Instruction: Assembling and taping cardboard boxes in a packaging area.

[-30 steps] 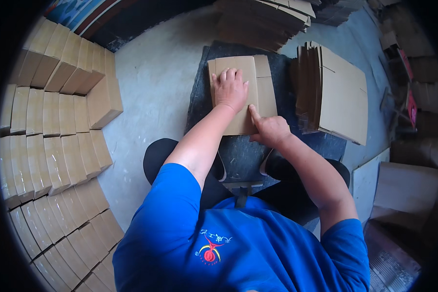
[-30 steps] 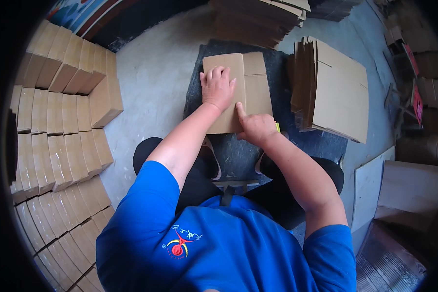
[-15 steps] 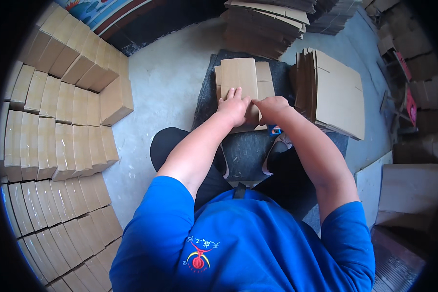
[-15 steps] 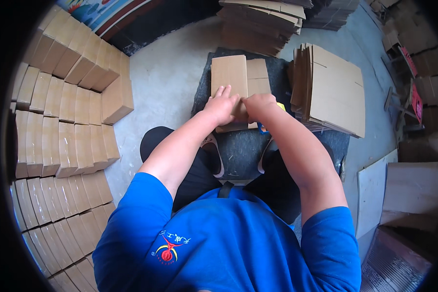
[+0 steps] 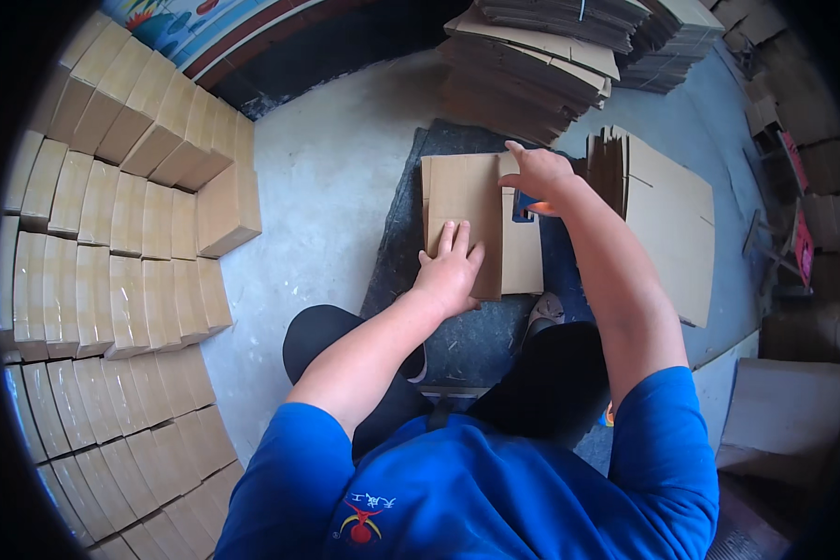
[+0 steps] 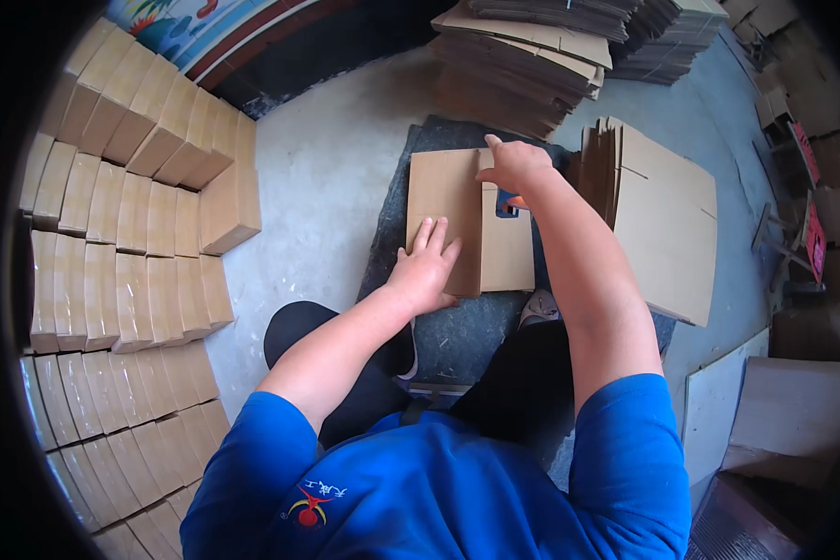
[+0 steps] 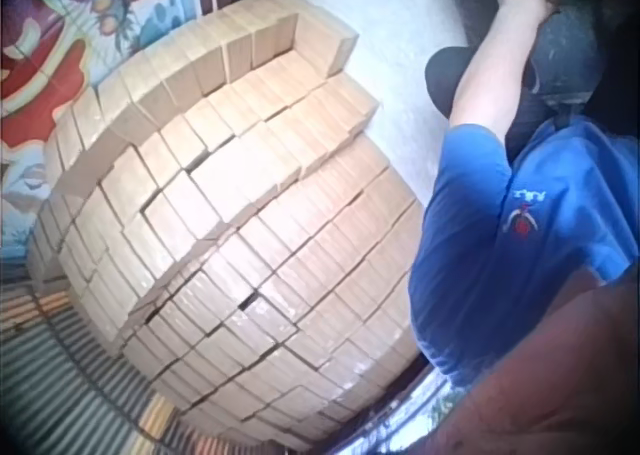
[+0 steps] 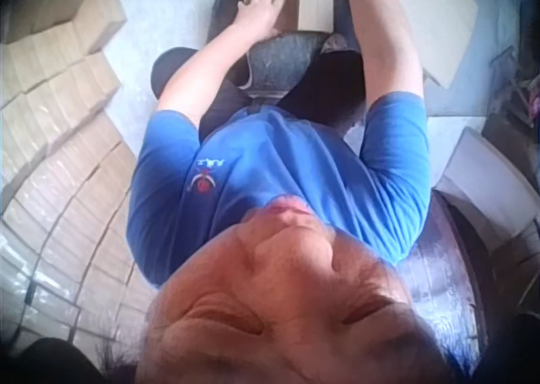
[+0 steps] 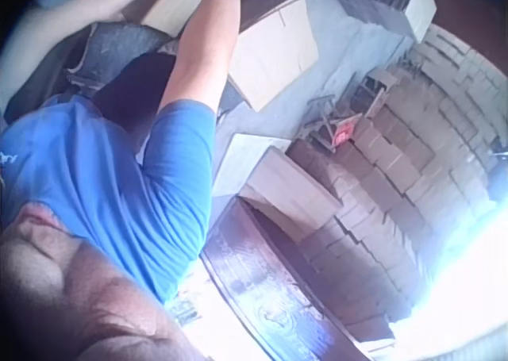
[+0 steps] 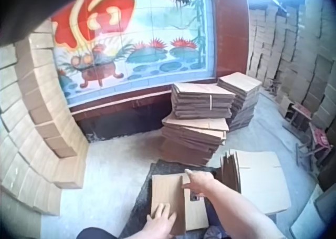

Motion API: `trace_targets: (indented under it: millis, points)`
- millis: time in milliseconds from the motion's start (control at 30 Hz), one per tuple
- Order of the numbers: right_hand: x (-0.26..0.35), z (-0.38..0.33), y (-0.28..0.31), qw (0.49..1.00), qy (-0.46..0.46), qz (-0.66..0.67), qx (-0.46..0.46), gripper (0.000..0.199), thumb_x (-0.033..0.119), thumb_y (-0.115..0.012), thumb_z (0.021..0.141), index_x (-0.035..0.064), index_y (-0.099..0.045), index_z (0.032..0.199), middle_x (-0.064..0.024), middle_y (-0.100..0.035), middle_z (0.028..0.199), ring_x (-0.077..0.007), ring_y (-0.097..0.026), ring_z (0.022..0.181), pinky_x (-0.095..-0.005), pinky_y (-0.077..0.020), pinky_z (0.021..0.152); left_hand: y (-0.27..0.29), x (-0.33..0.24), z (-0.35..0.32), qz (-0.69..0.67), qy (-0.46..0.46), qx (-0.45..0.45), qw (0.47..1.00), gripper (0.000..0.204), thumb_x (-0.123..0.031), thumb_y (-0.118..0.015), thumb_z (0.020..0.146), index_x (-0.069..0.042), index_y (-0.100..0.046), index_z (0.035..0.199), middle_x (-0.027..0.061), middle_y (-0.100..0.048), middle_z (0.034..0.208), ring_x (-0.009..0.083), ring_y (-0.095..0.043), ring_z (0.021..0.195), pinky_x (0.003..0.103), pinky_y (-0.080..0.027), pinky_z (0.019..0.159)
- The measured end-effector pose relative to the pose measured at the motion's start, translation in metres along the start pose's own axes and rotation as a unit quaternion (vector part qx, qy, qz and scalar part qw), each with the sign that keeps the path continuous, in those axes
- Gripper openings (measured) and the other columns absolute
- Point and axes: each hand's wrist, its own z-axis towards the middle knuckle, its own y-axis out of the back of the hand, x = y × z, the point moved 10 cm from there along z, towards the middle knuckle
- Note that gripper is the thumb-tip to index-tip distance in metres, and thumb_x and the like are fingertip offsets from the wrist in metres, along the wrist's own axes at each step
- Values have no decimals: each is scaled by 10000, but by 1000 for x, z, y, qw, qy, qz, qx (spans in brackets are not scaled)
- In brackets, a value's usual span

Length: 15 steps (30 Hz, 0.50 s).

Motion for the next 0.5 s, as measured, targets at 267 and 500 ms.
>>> trace_targets:
  millis: [267, 500]
  points:
    - [13, 49, -14, 992, 107, 72, 12, 585, 453, -709, 798, 158, -599, 1290, -134, -653, 1187, -306, -609, 1111, -389, -488, 936, 7, 7, 5, 13, -3, 11, 1000, 952, -332, -832, 702, -93, -312, 1462, 224, -137, 1560, 411, -113, 1460, 661, -420, 982]
    - [13, 42, -10, 995, 63, 75, -8, 563, 452, -708, 780, 154, -624, 1250, -103, -703, 1047, -288, -654, 1008, -393, -513, 870, 1, 8, 22, 33, 0, 120, 992, 861, -231, -771, 783, -84, -286, 1478, 234, -92, 1577, 421, -121, 1460, 637, -393, 1012]
